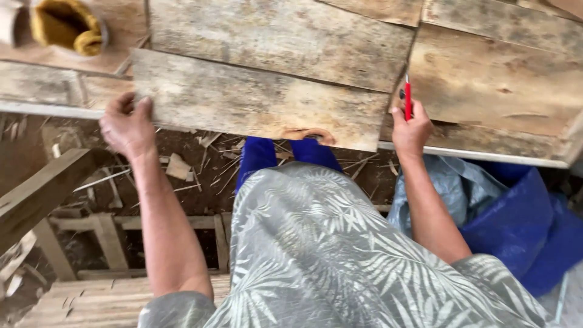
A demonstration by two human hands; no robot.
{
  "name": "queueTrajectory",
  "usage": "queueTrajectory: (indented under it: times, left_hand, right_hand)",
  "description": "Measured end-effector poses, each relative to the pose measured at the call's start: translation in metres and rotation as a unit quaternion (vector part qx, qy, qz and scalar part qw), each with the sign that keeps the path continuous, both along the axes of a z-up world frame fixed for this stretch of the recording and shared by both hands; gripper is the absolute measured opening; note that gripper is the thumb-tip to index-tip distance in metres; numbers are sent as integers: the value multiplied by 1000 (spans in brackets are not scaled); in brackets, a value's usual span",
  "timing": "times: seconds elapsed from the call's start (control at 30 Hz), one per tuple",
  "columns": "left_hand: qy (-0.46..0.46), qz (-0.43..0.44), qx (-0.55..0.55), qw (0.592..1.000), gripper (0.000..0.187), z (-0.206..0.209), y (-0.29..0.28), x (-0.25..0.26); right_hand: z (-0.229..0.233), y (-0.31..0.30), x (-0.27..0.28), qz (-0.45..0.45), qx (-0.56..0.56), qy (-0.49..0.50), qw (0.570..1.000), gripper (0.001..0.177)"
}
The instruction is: Trimming and fitting thin wooden boards onto a structure using a utility knife.
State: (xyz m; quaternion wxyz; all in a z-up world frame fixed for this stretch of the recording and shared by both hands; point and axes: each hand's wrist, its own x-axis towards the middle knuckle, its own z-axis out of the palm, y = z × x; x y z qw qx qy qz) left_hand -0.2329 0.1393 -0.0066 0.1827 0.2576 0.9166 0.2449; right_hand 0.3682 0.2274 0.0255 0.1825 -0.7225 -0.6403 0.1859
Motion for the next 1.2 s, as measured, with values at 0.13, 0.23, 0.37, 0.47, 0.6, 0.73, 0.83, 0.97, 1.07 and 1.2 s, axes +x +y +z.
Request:
queueTrajectory:
  times: [0.13, 0.23, 0.37, 0.47, 0.6, 0.73, 0.83, 0.97, 1.07, 1.2]
  left_hand:
    - [-4, 23, -2, 1000, 29, 9, -1, -3]
    - [-144, 95, 21, 985, 23, 59, 12, 9]
    - [-302, 155, 145, 930, 19, 55, 2, 2]
    - [-291, 133, 153, 935, 16, 55, -7, -1]
    - [-162, 44, -79, 983, 25, 85, 15, 23]
    - [-22, -75, -174, 982, 23, 58, 30, 41]
    - [54, -111, -196, 973, 30, 45, 30, 46]
    - [95, -128, -190, 969, 31, 47, 24, 46]
    - [99, -125, -184, 970, 28, 44, 23, 49]
    - [151, -131, -198, 960, 30, 41, 23, 51]
  right_hand:
    - [-13, -15, -14, 7, -34, 23, 999, 24]
    - [-18, -19, -11, 8, -39, 3, 999, 29]
    - [6, -11, -29, -88, -85, 102, 987, 33]
    - [27, -16, -40, -193, -155, 225, 943, 21]
    - [24, -20, -10, -232, -156, 237, 930, 16]
    - [17, -16, 5, -259, -193, 234, 917, 17]
    - [7, -14, 7, -256, -188, 241, 917, 18]
    - [12, -13, -2, -240, -179, 240, 924, 15]
    - [7, -15, 7, -227, -171, 229, 931, 20]
    - [3, -10, 4, -223, -166, 205, 938, 17]
